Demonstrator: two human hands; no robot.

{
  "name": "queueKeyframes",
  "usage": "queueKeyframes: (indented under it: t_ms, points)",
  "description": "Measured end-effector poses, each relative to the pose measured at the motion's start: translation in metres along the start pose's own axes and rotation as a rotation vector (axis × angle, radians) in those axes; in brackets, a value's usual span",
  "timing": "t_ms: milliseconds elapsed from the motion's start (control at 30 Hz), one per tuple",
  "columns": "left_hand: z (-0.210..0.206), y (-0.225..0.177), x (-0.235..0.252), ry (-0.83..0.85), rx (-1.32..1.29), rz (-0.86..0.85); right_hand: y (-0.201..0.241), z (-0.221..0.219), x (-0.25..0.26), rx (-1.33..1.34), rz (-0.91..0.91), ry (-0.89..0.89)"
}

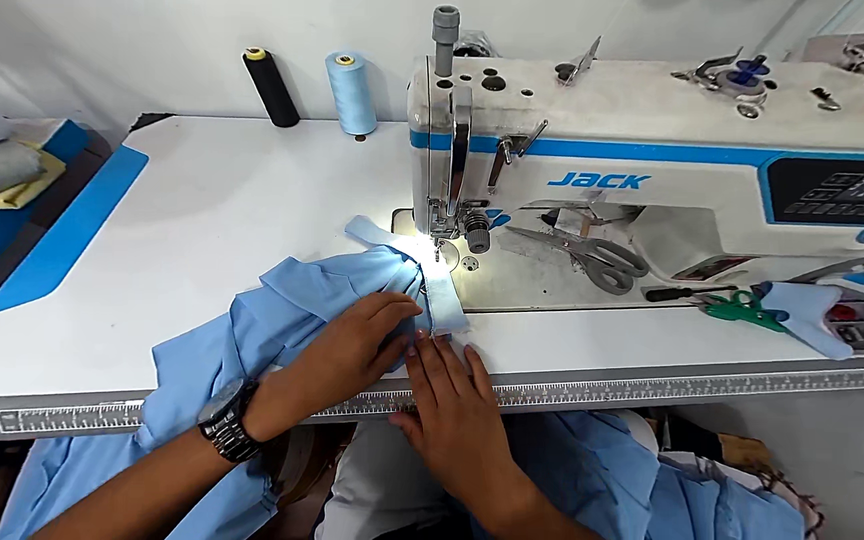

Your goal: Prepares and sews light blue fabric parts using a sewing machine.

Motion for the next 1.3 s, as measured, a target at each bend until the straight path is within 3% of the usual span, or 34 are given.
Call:
queueKeyframes:
  t_ms: [167, 267, 467, 700, 867, 1033, 1300]
  points:
    - [0.009, -0.005, 0.037, 0.035, 0.291, -0.349, 0.002, -0.003, -0.003, 0.014, -0.003, -0.026]
    - [0.014, 0.004, 0.049, 0.053, 0.248, -0.486, 0.0, -0.004, -0.004, 0.041, 0.007, -0.034]
    - [0.014, 0.026, 0.034, 0.067, -0.001, -0.427, -0.003, -0.006, -0.004, 0.05, 0.025, -0.03]
    - [0.009, 0.01, 0.051, 0.08, 0.271, -0.42, -0.004, -0.008, -0.005, 0.044, 0.029, -0.05]
    - [0.012, 0.004, 0.065, 0.092, 0.456, -0.581, -0.004, -0.008, -0.004, 0.057, 0.023, -0.045]
    - [0.018, 0.026, 0.042, -0.021, 0.199, -0.493, -0.004, -0.006, -0.004, 0.06, 0.022, -0.047]
    - [0.002, 0.02, 0.033, -0.047, 0.121, -0.456, -0.004, -0.006, -0.004, 0.06, 0.026, -0.062]
Point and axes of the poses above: each hand's wrist, its own x-axis towards the middle knuckle, its own z-axis out of the back of the hand, y = z × x, the point moved 2 cm from there along x, towards the middle knuckle, and after that the axes turned 10 degrees about y, right-handed, at the moved point
